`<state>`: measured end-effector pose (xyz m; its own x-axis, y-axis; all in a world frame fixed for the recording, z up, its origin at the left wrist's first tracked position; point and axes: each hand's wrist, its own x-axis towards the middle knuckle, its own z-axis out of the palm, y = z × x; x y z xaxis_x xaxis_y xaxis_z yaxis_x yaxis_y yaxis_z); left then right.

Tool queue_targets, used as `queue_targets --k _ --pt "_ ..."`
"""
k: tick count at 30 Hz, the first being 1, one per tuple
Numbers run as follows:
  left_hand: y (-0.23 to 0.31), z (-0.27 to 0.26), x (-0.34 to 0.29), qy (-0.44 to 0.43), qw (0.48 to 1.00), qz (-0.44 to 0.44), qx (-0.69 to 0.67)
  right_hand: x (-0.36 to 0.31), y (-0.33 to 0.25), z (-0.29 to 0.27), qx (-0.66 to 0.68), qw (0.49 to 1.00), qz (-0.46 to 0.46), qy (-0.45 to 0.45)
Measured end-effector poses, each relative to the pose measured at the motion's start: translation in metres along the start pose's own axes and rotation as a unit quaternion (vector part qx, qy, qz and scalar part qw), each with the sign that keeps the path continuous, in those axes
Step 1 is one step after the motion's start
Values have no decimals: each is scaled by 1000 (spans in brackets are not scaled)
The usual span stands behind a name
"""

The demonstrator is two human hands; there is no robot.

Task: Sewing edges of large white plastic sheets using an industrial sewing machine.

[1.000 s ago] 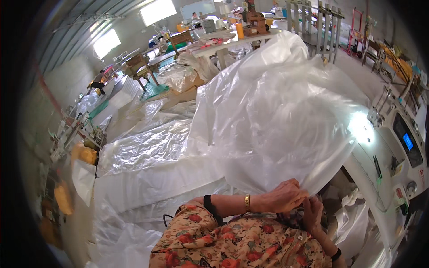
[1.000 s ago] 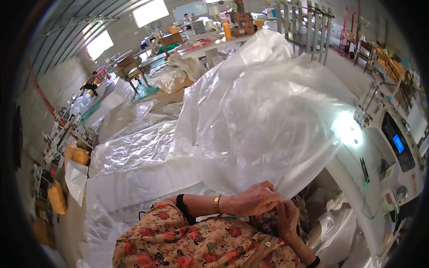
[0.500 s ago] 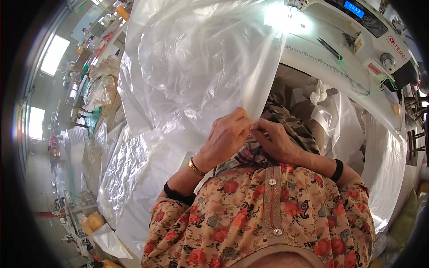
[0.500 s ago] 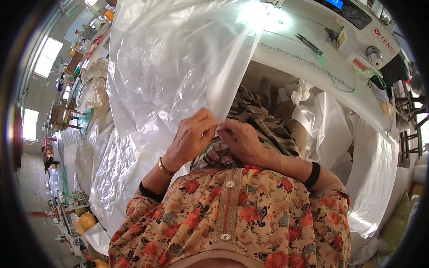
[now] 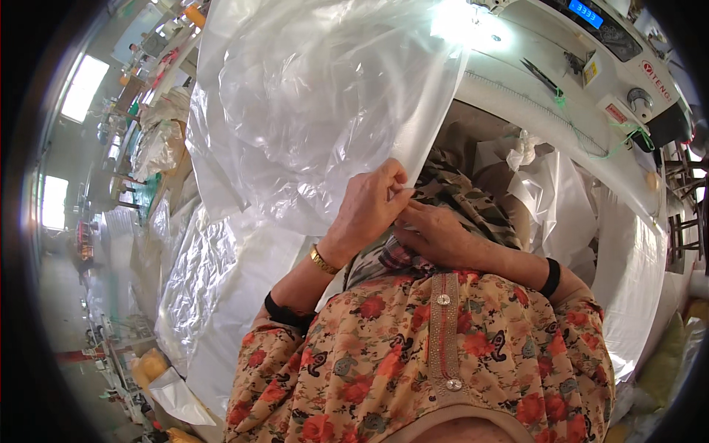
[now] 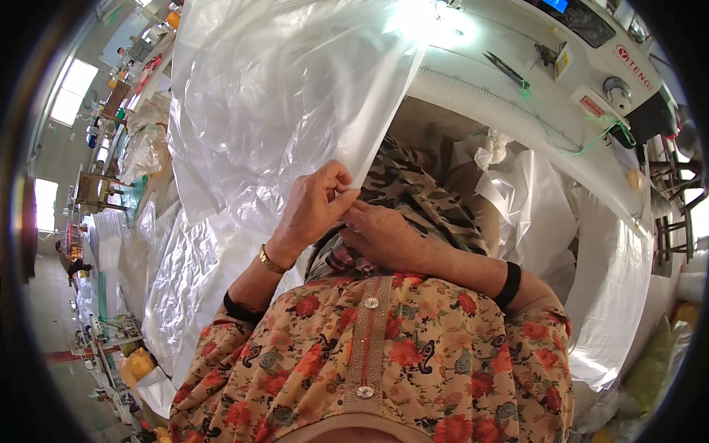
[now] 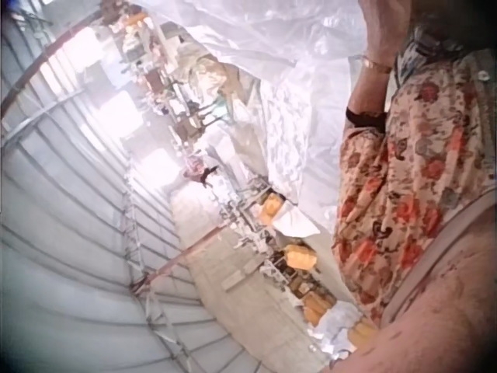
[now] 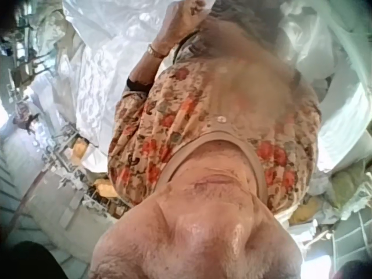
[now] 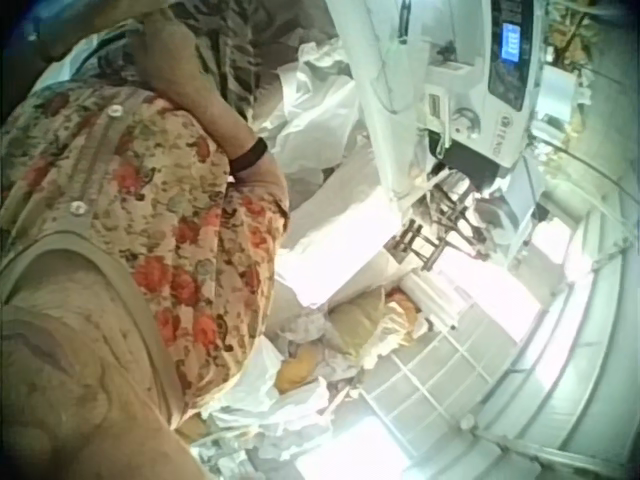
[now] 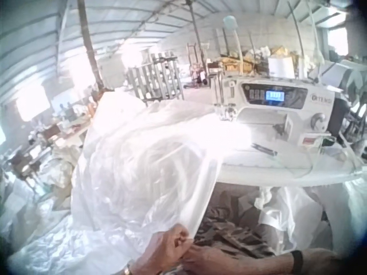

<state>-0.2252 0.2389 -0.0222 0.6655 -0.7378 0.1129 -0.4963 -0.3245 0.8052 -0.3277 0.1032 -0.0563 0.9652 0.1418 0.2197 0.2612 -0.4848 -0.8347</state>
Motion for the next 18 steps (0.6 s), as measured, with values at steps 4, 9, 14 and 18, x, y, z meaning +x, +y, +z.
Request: queue_targets --k 4,9,14,18 --pt "9 -5 -1 17 994 59 88 7 10 -11 -64 992 -93 -57" --pt "17 -9 -10 7 992 64 106 40 27 -90 -197 977 -51 -57" --pt "16 -8 -12 -1 993 85 81 96 87 -169 -357 916 -84 164" --pt "10 -10 -19 38 994 95 36 125 100 -183 -377 896 0 235"
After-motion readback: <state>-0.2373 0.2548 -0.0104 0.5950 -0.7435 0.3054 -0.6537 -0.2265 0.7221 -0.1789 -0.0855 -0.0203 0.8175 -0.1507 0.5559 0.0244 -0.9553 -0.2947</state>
